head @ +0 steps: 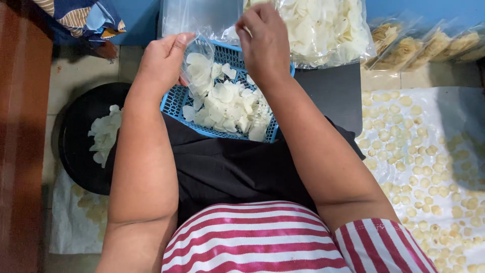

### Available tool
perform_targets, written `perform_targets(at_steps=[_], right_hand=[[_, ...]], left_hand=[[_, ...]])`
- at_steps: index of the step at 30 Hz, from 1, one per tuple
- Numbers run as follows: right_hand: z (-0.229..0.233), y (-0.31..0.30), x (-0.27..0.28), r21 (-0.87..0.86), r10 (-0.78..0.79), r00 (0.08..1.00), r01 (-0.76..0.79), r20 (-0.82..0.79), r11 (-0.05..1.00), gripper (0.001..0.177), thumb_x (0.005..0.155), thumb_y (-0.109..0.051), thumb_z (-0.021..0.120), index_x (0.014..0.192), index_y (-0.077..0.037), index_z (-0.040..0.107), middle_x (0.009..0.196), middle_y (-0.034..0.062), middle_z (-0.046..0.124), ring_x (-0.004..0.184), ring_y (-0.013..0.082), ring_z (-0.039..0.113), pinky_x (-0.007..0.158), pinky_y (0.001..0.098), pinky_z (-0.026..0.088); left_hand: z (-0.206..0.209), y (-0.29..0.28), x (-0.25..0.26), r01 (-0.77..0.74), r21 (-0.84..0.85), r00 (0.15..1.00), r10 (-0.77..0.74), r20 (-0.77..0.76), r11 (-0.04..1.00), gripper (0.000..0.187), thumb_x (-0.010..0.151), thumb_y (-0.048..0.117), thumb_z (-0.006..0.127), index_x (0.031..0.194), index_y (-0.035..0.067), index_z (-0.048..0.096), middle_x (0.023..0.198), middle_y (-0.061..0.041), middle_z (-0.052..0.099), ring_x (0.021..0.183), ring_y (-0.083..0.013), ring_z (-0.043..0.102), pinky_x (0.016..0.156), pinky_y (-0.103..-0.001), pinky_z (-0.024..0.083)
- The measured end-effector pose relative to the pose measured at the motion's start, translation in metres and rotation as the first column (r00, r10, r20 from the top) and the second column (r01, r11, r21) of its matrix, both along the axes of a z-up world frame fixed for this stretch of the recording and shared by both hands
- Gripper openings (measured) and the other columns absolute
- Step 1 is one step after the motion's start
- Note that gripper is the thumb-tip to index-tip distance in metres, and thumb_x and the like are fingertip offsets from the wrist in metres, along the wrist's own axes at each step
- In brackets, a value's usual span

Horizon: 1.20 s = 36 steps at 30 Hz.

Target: Packaging white chips into clear plastic bags from a basket and bowl

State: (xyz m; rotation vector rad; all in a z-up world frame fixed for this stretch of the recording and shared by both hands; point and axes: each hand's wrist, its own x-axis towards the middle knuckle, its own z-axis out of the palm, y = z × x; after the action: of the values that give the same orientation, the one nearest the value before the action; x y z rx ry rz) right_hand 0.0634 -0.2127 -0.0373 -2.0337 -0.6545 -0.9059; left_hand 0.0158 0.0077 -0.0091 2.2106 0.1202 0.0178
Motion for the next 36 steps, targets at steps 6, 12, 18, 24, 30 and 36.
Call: perform_targets(at_steps=[6,12,18,24,30,36], right_hand=[[0.041,0.006,-0.031,0.158,0.182,0.981,-0.190,0.066,0.969,0.013,0.094,0.007,0.073,0.103,-0.002,0.070,0.100,0.0051,0.054,0.078,0.0194,0.053,0.071,0.0341,0.047],[0.034,0.013,-0.030,0.074,0.266,0.963,-0.269,0.052,0.960,0.014,0.093,0.009,0.073,0.104,0.000,0.073,0.103,0.0070,0.059,0.082,0.0204,0.060,0.072,0.0346,0.052],[0.037,0.018,-0.033,-0.013,0.408,0.913,-0.408,0.013,0.913,0.028,0.090,0.016,0.072,0.112,-0.001,0.074,0.106,0.0074,0.062,0.079,0.0194,0.057,0.065,0.0318,0.046],[0.033,0.020,-0.028,0.001,0.452,0.882,-0.456,-0.135,0.890,0.032,0.091,0.016,0.068,0.117,-0.002,0.071,0.111,0.0074,0.066,0.082,0.0196,0.065,0.070,0.0338,0.051],[0.029,0.022,-0.020,0.022,0.278,0.951,-0.278,-0.134,0.960,0.027,0.089,0.017,0.063,0.109,-0.001,0.065,0.097,0.0082,0.063,0.083,0.0206,0.063,0.076,0.0335,0.052],[-0.067,0.016,0.009,-0.576,-0.141,0.795,-0.292,-0.590,0.763,0.014,0.092,-0.021,0.063,0.095,-0.011,0.073,0.091,0.0106,0.072,0.078,0.0407,0.065,0.067,0.0522,0.050]], left_hand=[[-0.009,-0.001,0.000,-0.002,-0.086,1.000,0.004,0.020,0.996,0.032,0.109,0.027,0.051,0.125,0.012,0.075,0.069,0.000,0.058,0.047,-0.0096,0.052,0.045,-0.026,0.051],[-0.006,-0.002,-0.004,-0.008,-0.055,1.000,0.009,0.018,0.998,0.035,0.110,0.034,0.052,0.125,0.012,0.075,0.066,0.000,0.059,0.047,-0.0101,0.054,0.044,-0.027,0.049],[0.002,-0.004,-0.005,-0.053,-0.046,0.998,0.051,-0.034,0.998,0.038,0.109,0.039,0.049,0.124,0.016,0.076,0.073,0.001,0.061,0.050,-0.0114,0.061,0.047,-0.027,0.056],[0.012,-0.004,-0.007,-0.085,0.002,0.994,0.085,-0.063,0.996,0.044,0.108,0.042,0.048,0.123,0.011,0.075,0.071,0.000,0.059,0.049,-0.0130,0.063,0.050,-0.029,0.057],[0.025,-0.001,-0.016,-0.072,0.101,0.984,0.087,-0.156,0.992,0.045,0.106,0.041,0.044,0.128,0.013,0.072,0.079,-0.002,0.067,0.048,-0.0163,0.068,0.056,-0.032,0.054],[0.033,0.002,-0.023,-0.046,0.089,0.980,0.063,-0.191,0.995,0.047,0.105,0.043,0.043,0.132,0.016,0.070,0.087,-0.004,0.075,0.051,-0.0165,0.070,0.058,-0.033,0.055]])
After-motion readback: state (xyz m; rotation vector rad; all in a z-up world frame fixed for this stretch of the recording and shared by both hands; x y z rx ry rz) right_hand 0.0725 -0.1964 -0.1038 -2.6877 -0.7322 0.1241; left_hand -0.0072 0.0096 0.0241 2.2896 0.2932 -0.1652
